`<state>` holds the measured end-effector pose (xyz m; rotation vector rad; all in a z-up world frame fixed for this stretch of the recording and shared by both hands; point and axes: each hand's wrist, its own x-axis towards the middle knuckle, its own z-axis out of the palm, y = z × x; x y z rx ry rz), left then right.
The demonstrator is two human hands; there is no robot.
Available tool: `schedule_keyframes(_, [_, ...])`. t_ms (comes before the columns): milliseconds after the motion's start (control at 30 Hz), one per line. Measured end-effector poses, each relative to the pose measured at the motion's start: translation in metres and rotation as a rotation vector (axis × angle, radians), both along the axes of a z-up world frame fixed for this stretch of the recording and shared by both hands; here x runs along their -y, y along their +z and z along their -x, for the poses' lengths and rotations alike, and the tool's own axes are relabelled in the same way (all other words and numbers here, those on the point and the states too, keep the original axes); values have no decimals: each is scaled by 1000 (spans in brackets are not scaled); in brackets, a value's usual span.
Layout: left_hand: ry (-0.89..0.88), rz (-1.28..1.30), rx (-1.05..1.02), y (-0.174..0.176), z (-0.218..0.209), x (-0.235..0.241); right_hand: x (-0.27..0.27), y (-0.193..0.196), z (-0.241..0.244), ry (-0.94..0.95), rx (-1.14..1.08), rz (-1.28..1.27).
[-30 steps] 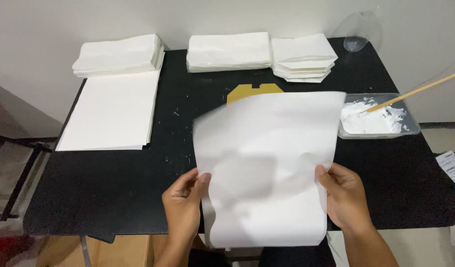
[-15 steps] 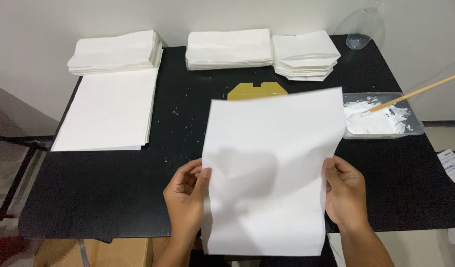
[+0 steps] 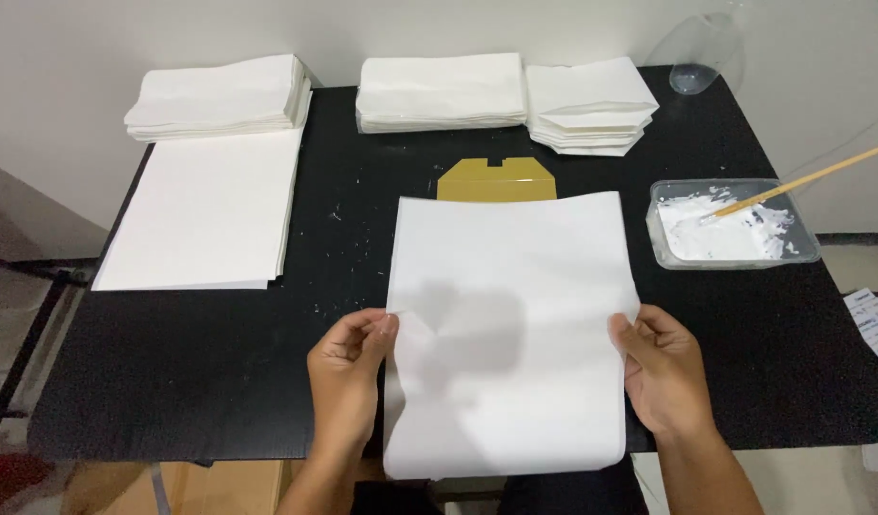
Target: Gluing a sheet of paper onto a cardboard template using a brush and liquid glue.
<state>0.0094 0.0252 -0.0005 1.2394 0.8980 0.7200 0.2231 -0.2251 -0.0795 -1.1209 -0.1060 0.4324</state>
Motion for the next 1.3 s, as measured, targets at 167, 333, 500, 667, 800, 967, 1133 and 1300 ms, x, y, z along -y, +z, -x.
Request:
schedule_keyframes(167, [-36,-125,26,-1,2,-3,5,-17,-4,-20,18,-25])
schedule_keyframes(333, [-12,-261,51,-11,8,-22,7,-14,-4,-5,17,-44])
schedule_keyframes(500, [18,-343,108,-4,9,-54,2,-1,2,-43,11,-13])
schedule_keyframes(667, [-38,-345,25,41,4,-97,2,5,2,-42,64,33])
schedule_keyframes(800, [-80,-350,-3,54,3,-129,-7,18,11,-43,7,-13])
schedule_keyframes(967, [-141,-311,-32,61,-9,-126,-12,25,26,-16,257,167])
schedule_keyframes(1133, [-222,-248,59,37,-21,-127,-26,50,47,228,1142,492])
schedule_keyframes(1300, [-184,-17,-4,42,-33,-120,-35,56,49,654,1515,700])
